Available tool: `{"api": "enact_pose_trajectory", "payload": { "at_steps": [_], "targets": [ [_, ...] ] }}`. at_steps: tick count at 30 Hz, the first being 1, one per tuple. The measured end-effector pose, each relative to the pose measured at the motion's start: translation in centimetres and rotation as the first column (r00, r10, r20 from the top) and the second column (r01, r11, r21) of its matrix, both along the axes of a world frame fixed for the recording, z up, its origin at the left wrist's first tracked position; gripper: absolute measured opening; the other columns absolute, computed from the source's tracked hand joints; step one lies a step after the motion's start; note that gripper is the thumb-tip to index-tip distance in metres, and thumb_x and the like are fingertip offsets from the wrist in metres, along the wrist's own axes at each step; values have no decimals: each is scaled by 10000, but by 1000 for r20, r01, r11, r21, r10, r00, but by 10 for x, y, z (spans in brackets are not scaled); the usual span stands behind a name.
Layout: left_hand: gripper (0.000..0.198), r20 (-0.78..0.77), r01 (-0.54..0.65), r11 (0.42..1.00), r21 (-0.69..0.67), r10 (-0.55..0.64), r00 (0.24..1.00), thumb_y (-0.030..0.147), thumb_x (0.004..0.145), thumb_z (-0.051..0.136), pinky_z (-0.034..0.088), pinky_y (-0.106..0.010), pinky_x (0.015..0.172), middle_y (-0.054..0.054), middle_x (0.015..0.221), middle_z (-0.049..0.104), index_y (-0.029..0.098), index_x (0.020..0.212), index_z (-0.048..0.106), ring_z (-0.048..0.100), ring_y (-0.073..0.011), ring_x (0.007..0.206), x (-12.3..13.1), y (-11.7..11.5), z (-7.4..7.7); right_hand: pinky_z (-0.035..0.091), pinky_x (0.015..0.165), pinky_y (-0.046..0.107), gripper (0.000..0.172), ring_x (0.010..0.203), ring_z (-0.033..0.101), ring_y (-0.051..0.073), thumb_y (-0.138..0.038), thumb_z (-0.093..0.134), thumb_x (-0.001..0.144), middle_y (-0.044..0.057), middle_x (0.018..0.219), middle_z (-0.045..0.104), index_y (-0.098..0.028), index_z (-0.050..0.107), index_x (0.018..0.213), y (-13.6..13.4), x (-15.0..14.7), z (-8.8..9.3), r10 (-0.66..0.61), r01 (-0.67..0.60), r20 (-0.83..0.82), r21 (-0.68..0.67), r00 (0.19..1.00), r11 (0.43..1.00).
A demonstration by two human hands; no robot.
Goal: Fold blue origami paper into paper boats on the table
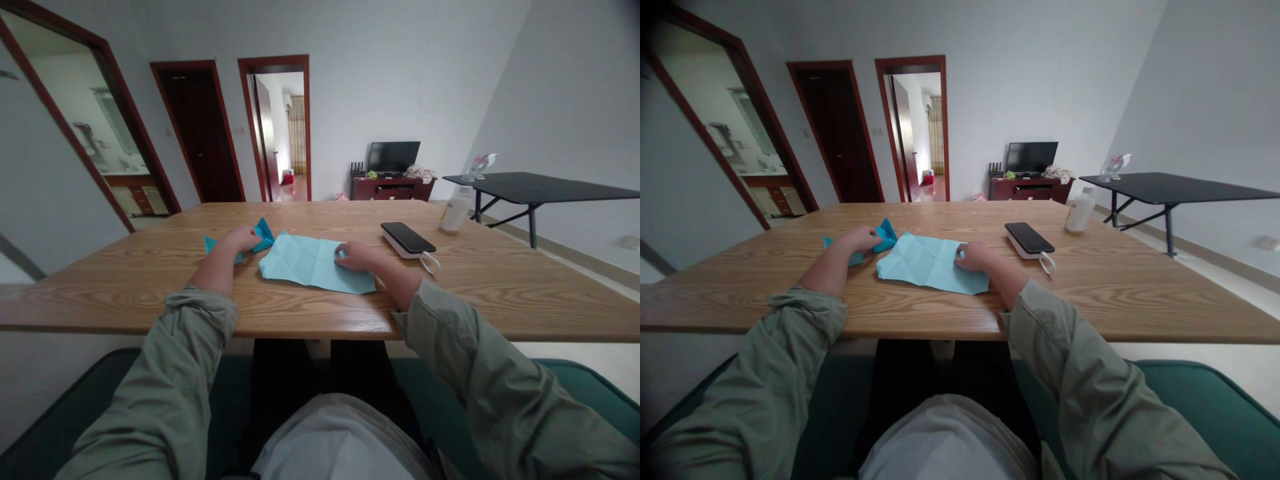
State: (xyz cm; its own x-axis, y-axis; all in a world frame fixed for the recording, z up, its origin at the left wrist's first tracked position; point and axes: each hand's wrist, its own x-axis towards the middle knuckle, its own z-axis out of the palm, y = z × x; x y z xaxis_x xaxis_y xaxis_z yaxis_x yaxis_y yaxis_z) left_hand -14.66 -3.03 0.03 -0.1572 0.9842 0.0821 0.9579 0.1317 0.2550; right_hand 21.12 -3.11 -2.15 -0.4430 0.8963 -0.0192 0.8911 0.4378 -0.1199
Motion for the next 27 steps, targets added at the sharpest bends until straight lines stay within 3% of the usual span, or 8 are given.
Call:
{"api": "enact_pose_trajectory", "payload": {
  "at_steps": [14, 18, 20, 22, 24, 25, 27],
  "targets": [
    [235, -67, 44, 999, -20, -45, 997, 415, 737, 688, 421, -265, 605, -46, 801, 697, 197, 821, 669, 630, -201, 751, 10, -9, 6, 456, 954, 359, 511, 1175, 600, 297, -464, 519, 895, 136, 1343, 610, -231, 577, 1346, 0, 4, -1, 7, -7, -2, -17, 1000, 1000],
    [370, -14, 13, 1000, -25, -13, 1000, 516, 765, 662, 456, -302, 688, -79, 923, 712, 205, 964, 668, 649, -244, 843, 9, -11, 9, 459, 960, 372, 510, 1166, 605, 303, -460, 534, 896, 141, 1326, 620, -230, 579, 1349, -1, 1, 1, 8, -8, -5, -34, 1000, 999],
    [461, -12, -22, 996, 88, 23, 1000, 561, 782, 639, 469, -338, 788, -106, 1066, 700, 211, 1083, 651, 639, -278, 963, 16, -18, 15, 465, 961, 375, 500, 1146, 615, 299, -436, 560, 890, 140, 1306, 631, -219, 586, 1340, -5, -2, 5, 6, -8, -33, -50, 999, 999],
    [493, -48, -24, 948, 316, 41, 998, 546, 825, 604, 446, -378, 912, -126, 1197, 660, 205, 1180, 619, 586, -307, 1115, 34, -29, 22, 468, 969, 365, 458, 1127, 622, 280, -386, 586, 886, 136, 1281, 645, -197, 608, 1302, -16, -6, 15, 25, -28, -141, -19, 990, 999],
    [434, -51, 69, 862, 502, -50, 997, 456, 894, 539, 412, -385, 996, -125, 1245, 638, 185, 1229, 592, 543, -290, 1193, 62, -42, 24, 462, 993, 364, 355, 1132, 615, 253, -317, 575, 893, 122, 1256, 654, -182, 647, 1213, -40, -8, 28, 124, -76, -385, 137, 915, 988],
    [394, -51, 164, 832, 530, -161, 986, 419, 921, 496, 413, -376, 1004, -114, 1232, 644, 179, 1216, 597, 561, -268, 1167, 78, -48, 23, 466, 996, 369, 320, 1146, 608, 239, -312, 529, 918, 108, 1235, 659, -185, 649, 1186, -56, -8, 36, 209, -106, -542, 215, 814, 971],
    [392, -65, 423, 785, 452, -444, 894, 433, 925, 483, 435, -345, 989, -97, 1181, 669, 172, 1186, 617, 603, -236, 1096, 111, -58, 13, 518, 924, 393, 352, 1077, 644, 210, -325, 369, 986, 71, 1120, 683, -212, 602, 1224, -93, -2, 51, 357, -150, -766, 330, 534, 932]
  ]
}}
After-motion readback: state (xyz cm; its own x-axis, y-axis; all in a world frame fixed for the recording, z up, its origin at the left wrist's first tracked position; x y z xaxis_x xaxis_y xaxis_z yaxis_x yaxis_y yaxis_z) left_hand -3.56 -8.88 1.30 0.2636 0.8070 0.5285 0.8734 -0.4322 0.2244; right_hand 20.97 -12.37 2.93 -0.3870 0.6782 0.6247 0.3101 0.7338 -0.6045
